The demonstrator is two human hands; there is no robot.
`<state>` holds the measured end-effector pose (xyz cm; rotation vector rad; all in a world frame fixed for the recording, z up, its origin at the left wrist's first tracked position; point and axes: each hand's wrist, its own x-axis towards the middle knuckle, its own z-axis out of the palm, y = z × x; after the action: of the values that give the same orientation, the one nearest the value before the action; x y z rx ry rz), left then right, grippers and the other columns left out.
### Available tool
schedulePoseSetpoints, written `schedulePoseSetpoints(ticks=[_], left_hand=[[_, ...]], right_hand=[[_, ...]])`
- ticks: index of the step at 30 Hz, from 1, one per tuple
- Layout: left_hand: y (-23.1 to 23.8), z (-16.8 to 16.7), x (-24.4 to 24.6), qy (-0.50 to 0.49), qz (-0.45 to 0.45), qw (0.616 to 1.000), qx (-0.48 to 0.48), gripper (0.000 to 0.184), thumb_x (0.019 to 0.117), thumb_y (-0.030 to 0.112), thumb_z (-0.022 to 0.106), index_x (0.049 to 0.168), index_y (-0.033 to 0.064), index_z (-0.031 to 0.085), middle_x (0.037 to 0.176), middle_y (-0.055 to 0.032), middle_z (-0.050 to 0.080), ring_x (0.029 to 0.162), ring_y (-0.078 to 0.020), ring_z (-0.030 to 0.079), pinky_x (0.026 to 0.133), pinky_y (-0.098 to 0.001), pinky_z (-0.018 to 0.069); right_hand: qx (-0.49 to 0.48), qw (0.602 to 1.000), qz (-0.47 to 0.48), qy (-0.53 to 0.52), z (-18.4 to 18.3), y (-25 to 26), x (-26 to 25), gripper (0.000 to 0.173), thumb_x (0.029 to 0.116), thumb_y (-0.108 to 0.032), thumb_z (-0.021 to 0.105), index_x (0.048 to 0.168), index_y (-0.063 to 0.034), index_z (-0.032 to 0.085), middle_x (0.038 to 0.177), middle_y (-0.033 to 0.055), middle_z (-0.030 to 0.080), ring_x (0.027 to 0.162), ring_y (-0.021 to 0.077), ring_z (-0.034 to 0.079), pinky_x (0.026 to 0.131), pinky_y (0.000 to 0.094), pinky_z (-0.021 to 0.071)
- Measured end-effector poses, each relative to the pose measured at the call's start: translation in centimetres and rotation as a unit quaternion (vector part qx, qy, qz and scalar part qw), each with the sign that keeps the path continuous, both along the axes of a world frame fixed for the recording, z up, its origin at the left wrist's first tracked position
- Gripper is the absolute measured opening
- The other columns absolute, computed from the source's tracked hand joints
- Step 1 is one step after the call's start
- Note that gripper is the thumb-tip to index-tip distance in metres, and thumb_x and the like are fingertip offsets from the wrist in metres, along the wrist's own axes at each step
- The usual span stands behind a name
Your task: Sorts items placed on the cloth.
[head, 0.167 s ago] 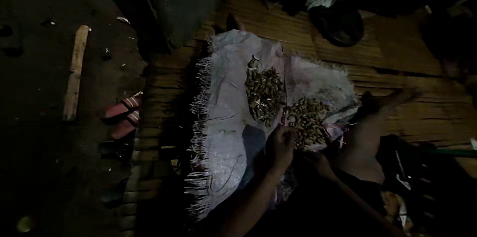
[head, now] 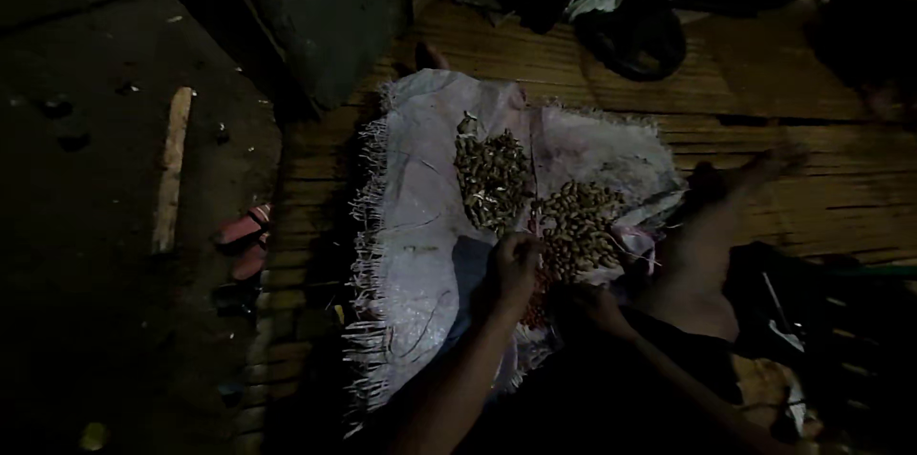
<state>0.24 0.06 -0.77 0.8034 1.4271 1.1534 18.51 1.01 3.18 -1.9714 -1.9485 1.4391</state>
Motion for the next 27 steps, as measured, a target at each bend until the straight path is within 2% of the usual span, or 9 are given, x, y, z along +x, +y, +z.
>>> schedulePoseSetpoints(ticks=[1,2,3,9,13,16,20,25,27], left_hand=[[0.0,-0.4,0.2,0.005,0.001,1.0,-0.003,0.021,0.1038,0.016,0.058,0.115,0.0008,0.068,0.11,-0.0103,0.071,0.098,-0.0172,0.071,0.088,-0.0346,0.0606],[0.0,-0.8,0.3,0.016,-0.002,1.0,-0.005,0.022,0.1039,0.017,0.058,0.116,0.0015,0.068,0.11,-0.0102,0.071,0.098,-0.0173,0.071,0.087,-0.0347,0.0608],[0.0,-1.2,0.4,0.028,-0.006,1.0,-0.006,0.022,0.1038,0.018,0.058,0.116,0.0021,0.068,0.109,-0.01,0.071,0.097,-0.0173,0.07,0.086,-0.0347,0.0609],[-0.2,-3.3,1.1,0.116,-0.027,0.992,-0.047,0.023,0.1026,0.019,0.061,0.116,0.0019,0.068,0.108,-0.0108,0.071,0.095,-0.0175,0.071,0.084,-0.0356,0.0614],[0.0,-4.1,1.2,0.177,-0.048,0.98,-0.075,0.026,0.103,0.024,0.061,0.117,0.0029,0.068,0.107,-0.0107,0.07,0.092,-0.0177,0.07,0.083,-0.0368,0.0601],[0.2,-4.6,1.5,0.211,-0.09,0.97,-0.085,0.026,0.1037,0.023,0.059,0.118,0.0026,0.068,0.112,-0.0121,0.069,0.097,-0.0185,0.069,0.088,-0.0382,0.0592],[0.4,-4.1,2.3,0.285,-0.249,0.915,-0.139,0.028,0.1039,0.03,0.058,0.123,0.0128,0.069,0.117,-0.0063,0.072,0.106,-0.0165,0.069,0.097,-0.0423,0.0561],[0.5,-5.9,3.7,0.347,-0.398,0.839,-0.129,0.034,0.1049,0.034,0.052,0.129,0.0169,0.067,0.125,-0.0053,0.07,0.117,-0.0206,0.066,0.104,-0.0504,0.0519],[0.3,-6.4,4.1,0.369,-0.434,0.813,-0.119,0.034,0.1054,0.031,0.05,0.132,0.0166,0.066,0.131,-0.0069,0.067,0.123,-0.0238,0.063,0.107,-0.0523,0.0493]], right_hand=[[0.085,0.995,0.041,0.037,-7.3,-0.5,4.2,0.027,0.1014,-0.024,0.062,0.108,-0.001,0.074,0.099,0.0147,0.074,0.091,0.0218,0.071,0.084,0.0413,0.0589],[0.074,0.995,0.049,0.04,-11.2,-0.4,6.2,0.03,0.1003,-0.035,0.062,0.111,-0.0102,0.075,0.101,0.0076,0.074,0.093,0.0189,0.071,0.085,0.0442,0.0592],[0.045,0.997,0.052,0.031,-12.5,-0.2,6.8,0.033,0.0995,-0.041,0.063,0.116,-0.0153,0.075,0.105,0.0043,0.074,0.097,0.0181,0.071,0.089,0.0466,0.0587],[0.014,0.991,0.123,-0.053,-13.0,-0.4,6.3,0.049,0.0991,-0.048,0.061,0.139,-0.0195,0.062,0.117,0.0122,0.072,0.108,0.0323,0.069,0.093,0.0611,0.0545],[-0.005,0.979,0.191,-0.074,-12.6,-0.6,5.7,0.04,0.0979,-0.042,0.063,0.126,-0.0143,0.069,0.116,0.0163,0.071,0.109,0.0382,0.068,0.091,0.0651,0.0526],[-0.011,0.977,0.204,-0.063,-12.2,-0.6,5.3,0.039,0.0982,-0.044,0.063,0.124,-0.0147,0.069,0.116,0.016,0.071,0.109,0.0381,0.067,0.091,0.0644,0.0532],[-0.013,0.975,0.214,-0.065,-12.3,-0.6,5.2,0.036,0.0995,-0.043,0.06,0.124,-0.0183,0.069,0.115,0.0143,0.071,0.107,0.0369,0.068,0.089,0.0641,0.0543],[-0.024,0.97,0.23,-0.076,-11.3,-0.6,4.8,0.029,0.1002,-0.037,0.058,0.125,-0.0236,0.068,0.114,0.0137,0.071,0.105,0.039,0.069,0.083,0.0677,0.0544],[-0.033,0.975,0.213,-0.06,-11.6,-0.3,5.1,0.03,0.1013,-0.037,0.057,0.124,-0.0224,0.068,0.115,0.0129,0.071,0.107,0.037,0.069,0.086,0.0665,0.0541]])
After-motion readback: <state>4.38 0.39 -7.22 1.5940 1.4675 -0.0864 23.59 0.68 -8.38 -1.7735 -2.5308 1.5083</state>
